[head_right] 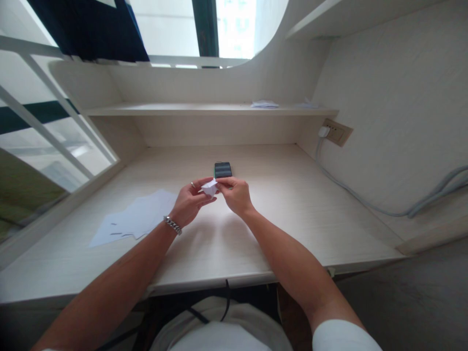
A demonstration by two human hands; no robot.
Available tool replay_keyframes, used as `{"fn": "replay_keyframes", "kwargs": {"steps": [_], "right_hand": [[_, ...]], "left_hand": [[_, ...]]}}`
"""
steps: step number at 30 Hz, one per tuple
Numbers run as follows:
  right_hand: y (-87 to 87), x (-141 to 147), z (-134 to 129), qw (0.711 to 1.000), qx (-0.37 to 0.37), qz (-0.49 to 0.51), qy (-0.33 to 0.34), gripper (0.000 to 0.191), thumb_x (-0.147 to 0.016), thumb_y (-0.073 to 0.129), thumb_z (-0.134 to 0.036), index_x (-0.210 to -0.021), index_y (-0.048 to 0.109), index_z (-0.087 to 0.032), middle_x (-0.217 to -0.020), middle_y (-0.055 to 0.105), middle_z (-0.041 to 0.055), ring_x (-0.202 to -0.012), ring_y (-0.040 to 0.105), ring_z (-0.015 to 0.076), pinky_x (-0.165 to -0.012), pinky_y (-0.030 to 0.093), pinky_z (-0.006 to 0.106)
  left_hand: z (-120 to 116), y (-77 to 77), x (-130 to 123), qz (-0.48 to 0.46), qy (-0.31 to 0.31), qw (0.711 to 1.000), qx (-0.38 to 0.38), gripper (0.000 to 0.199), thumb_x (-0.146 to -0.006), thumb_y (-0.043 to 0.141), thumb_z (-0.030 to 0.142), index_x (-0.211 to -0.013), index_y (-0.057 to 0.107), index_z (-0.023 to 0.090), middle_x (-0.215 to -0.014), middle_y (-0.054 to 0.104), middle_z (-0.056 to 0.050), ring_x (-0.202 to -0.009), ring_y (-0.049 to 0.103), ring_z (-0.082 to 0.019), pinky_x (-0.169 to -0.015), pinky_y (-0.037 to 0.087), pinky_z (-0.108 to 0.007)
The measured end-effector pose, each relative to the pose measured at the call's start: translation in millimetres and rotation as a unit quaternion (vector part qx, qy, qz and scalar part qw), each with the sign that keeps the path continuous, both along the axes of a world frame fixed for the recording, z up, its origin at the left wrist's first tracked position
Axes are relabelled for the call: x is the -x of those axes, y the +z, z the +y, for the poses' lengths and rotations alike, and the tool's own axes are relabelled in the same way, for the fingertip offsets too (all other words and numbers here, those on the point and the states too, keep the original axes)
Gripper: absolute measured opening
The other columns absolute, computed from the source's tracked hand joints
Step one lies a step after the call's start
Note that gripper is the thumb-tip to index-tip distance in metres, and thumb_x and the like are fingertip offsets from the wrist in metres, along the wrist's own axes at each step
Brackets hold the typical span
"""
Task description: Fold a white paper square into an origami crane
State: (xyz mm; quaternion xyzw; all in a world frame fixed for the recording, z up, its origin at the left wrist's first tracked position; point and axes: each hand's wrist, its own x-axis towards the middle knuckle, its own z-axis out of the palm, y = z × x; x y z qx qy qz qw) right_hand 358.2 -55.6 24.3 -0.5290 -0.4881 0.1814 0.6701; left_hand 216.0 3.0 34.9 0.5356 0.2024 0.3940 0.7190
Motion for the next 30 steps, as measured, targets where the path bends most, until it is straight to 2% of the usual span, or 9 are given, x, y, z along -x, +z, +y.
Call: {"fn": "replay_keyframes", "kwargs": {"steps": [5,9,19,30], "right_hand": [[0.6,0.6,-2.5,0.998,0.005,-0.062,-0.023,0.018,-0.076,0.069,-0.028,-0.089,0.078,-0.02,-0.089,0.077,0.0069,-0.074,0.07,0.0198,-0.073,0.056,0.032],[-0.3,1.5,-1.8,0.998,0.016,-0.054,-0.015,0.018,-0.075,0.07,-0.029,-0.088,0.079,-0.019,-0.086,0.077,0.0068,-0.073,0.069,0.02,-0.072,0.055,0.032],[-1.7,0.4,0.1,1.0,0.018,-0.021,0.001,0.021,-0.074,0.072,-0.03,-0.088,0.078,-0.017,-0.084,0.076,0.008,-0.073,0.069,0.0208,-0.07,0.056,0.033],[-1.3,-2.1,-0.4,0.999,0.025,-0.024,0.001,0.02,-0.074,0.072,-0.031,-0.087,0.078,-0.018,-0.081,0.076,0.0077,-0.071,0.07,0.0209,-0.07,0.056,0.033]], "left_hand": [[-2.0,0.8,-0.8,0.017,0.025,1.0,-0.007,0.047,-0.058,0.086,0.02,-0.101,0.069,0.014,-0.088,0.072,-0.006,-0.078,0.068,-0.016,-0.079,0.058,-0.037],[0.8,-3.2,-1.7,0.02,0.035,0.999,-0.022,0.047,-0.056,0.088,0.022,-0.098,0.069,0.013,-0.085,0.072,-0.006,-0.077,0.068,-0.017,-0.08,0.058,-0.039],[5.2,-5.9,0.2,0.006,0.006,1.0,-0.001,0.049,-0.055,0.089,0.019,-0.099,0.069,0.013,-0.087,0.073,-0.006,-0.075,0.071,-0.018,-0.078,0.059,-0.039],[3.1,-0.5,2.1,0.008,-0.014,1.0,0.01,0.058,-0.048,0.088,0.01,-0.102,0.069,0.011,-0.087,0.074,-0.008,-0.076,0.071,-0.02,-0.081,0.058,-0.041]]}}
